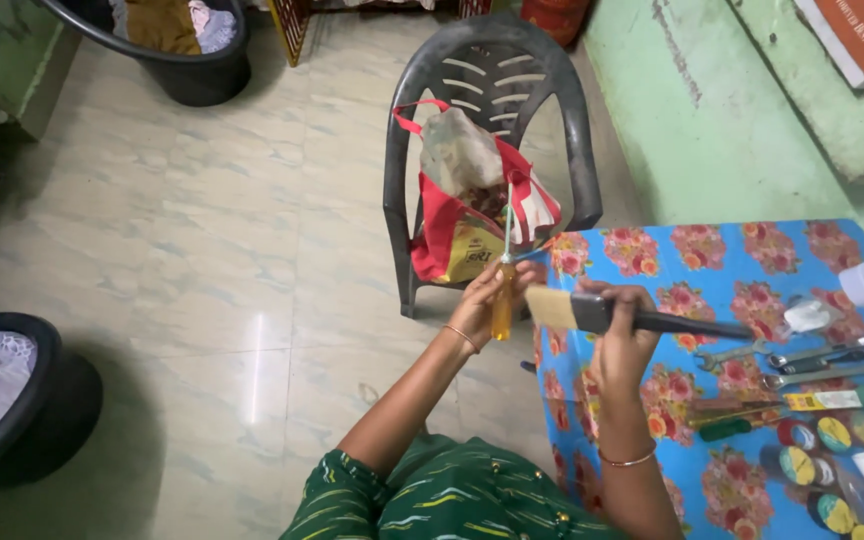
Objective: The person repeatedly takes small items from a red tote bag, brushes them with a paintbrush, and places them on a table. The items include a screwdriver, a small box, a tube, and a small container.
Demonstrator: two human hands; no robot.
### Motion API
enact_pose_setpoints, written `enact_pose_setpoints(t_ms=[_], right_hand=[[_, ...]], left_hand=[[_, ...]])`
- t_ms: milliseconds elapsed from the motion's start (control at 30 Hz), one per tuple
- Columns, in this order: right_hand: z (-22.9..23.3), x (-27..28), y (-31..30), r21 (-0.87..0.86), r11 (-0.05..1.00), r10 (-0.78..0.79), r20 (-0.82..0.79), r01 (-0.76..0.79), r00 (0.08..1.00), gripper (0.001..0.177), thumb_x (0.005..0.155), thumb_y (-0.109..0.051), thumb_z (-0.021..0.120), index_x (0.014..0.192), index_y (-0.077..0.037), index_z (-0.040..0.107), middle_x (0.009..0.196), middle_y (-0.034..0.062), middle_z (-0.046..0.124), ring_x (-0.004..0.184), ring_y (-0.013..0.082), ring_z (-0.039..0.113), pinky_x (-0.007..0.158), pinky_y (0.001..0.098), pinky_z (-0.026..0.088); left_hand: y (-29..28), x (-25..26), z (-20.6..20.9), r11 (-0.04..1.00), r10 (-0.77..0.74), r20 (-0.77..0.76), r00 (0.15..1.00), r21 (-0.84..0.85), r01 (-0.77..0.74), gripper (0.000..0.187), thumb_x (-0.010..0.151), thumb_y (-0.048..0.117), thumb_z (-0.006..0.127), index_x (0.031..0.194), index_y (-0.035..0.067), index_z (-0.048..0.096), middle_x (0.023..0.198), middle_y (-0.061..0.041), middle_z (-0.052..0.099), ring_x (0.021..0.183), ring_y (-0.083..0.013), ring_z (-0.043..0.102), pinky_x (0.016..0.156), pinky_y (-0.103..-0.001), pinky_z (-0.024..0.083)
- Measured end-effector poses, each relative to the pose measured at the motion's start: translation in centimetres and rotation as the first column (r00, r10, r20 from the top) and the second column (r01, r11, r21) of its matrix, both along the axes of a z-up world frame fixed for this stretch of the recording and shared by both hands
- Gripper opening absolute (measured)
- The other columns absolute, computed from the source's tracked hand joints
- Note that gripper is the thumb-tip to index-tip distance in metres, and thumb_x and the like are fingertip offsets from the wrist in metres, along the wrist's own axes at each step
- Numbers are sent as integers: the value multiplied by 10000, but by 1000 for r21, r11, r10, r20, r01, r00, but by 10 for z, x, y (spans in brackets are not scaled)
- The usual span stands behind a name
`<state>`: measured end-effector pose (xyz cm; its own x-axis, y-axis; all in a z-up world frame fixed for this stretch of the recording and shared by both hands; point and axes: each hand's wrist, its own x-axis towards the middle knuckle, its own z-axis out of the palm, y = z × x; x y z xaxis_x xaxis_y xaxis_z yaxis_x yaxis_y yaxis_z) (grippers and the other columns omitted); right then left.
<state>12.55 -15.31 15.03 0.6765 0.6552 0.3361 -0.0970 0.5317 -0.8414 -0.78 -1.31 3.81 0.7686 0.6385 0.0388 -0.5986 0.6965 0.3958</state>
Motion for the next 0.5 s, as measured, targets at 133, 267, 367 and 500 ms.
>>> enact_pose_setpoints(t_ms=[133, 267, 367, 500], right_hand=[[-23, -26, 7, 111, 994, 15, -34, -11, 999, 135, 1104, -140, 499, 1018, -70, 575, 1134, 163, 741, 1045, 216, 747, 994, 388, 599], [-42, -31, -5, -374, 927, 105, 319, 23, 942, 158, 1020, 24, 662, 1143, -29, 578, 994, 89, 599, 889, 145, 572, 789, 295, 462], [-12, -30, -12, -447, 893, 211, 331, -44, 920, 216, 939, 59, 684, 1109, -32, 588, 1005, 47, 633, 901, 119, 598, 760, 257, 488], [-4, -34, 0, -181, 980, -12, 346, 79, 938, 254, 967, 48, 668, 1172, -57, 560, 1065, -13, 613, 963, 43, 612, 819, 211, 517]], left_hand=[[-8, 8, -6, 998, -32, 5, 999, -61, 32, 549, 1034, 223, 603, 1537, 93, 424, 1488, -85, 550, 1355, -254, 555, 1117, -457, 480], [3, 6, 11, 982, 44, 72, 996, -186, -30, 477, 999, 247, 602, 1444, 152, 456, 1409, -76, 576, 1342, -273, 556, 1104, -510, 490], [19, 2, -17, 982, 87, -77, 993, -158, -99, 484, 978, 227, 613, 1444, 226, 482, 1379, -29, 598, 1191, -216, 558, 1078, -517, 510], [29, 5, -73, 990, 50, 113, 992, -139, -34, 469, 1155, 191, 642, 1581, 75, 484, 1433, -114, 601, 1138, -236, 583, 1015, -441, 497]])
